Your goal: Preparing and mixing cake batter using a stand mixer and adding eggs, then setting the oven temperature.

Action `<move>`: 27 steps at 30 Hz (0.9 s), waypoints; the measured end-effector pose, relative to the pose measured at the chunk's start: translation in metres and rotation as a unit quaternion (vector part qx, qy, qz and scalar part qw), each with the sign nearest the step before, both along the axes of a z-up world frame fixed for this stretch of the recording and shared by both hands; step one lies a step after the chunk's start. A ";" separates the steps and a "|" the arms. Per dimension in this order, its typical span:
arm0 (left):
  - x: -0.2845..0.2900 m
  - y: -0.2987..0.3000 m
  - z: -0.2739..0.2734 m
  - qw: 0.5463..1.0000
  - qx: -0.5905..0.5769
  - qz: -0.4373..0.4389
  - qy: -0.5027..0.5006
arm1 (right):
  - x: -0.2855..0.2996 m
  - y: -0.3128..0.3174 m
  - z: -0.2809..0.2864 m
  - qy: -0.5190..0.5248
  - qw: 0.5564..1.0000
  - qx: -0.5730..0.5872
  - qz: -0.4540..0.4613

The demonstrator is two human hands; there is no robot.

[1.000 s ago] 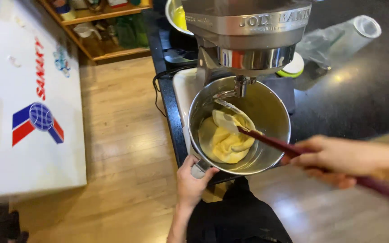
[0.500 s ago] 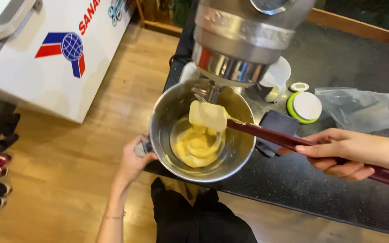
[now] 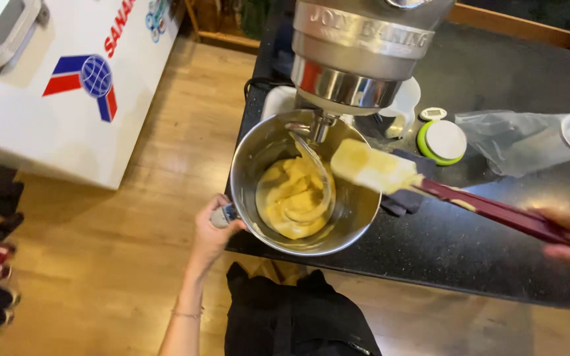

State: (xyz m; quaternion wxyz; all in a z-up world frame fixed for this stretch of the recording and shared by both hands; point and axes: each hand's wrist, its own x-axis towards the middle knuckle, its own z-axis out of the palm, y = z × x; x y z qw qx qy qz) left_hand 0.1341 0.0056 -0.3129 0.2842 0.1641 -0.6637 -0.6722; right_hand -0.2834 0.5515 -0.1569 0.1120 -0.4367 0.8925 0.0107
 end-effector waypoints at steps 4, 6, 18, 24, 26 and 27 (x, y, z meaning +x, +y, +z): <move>-0.001 0.001 0.009 0.999 0.017 -0.020 -0.035 | 0.125 -0.165 0.097 0.355 0.880 0.297 0.111; -0.003 -0.001 0.014 0.997 0.016 -0.035 -0.063 | 0.171 -0.229 0.127 0.392 0.867 0.263 0.161; -0.006 -0.005 0.055 0.993 -0.067 -0.064 -0.075 | 0.283 -0.313 0.161 0.499 0.799 0.207 0.265; -0.006 -0.007 0.057 0.992 -0.042 -0.096 -0.070 | 0.319 -0.271 0.175 0.483 0.802 0.251 0.244; -0.007 -0.008 0.058 0.992 -0.038 -0.105 -0.058 | 0.316 -0.232 0.169 0.441 0.808 0.315 0.231; -0.007 -0.008 0.058 0.992 -0.041 -0.104 -0.057 | 0.311 -0.211 0.164 0.351 0.904 0.206 0.129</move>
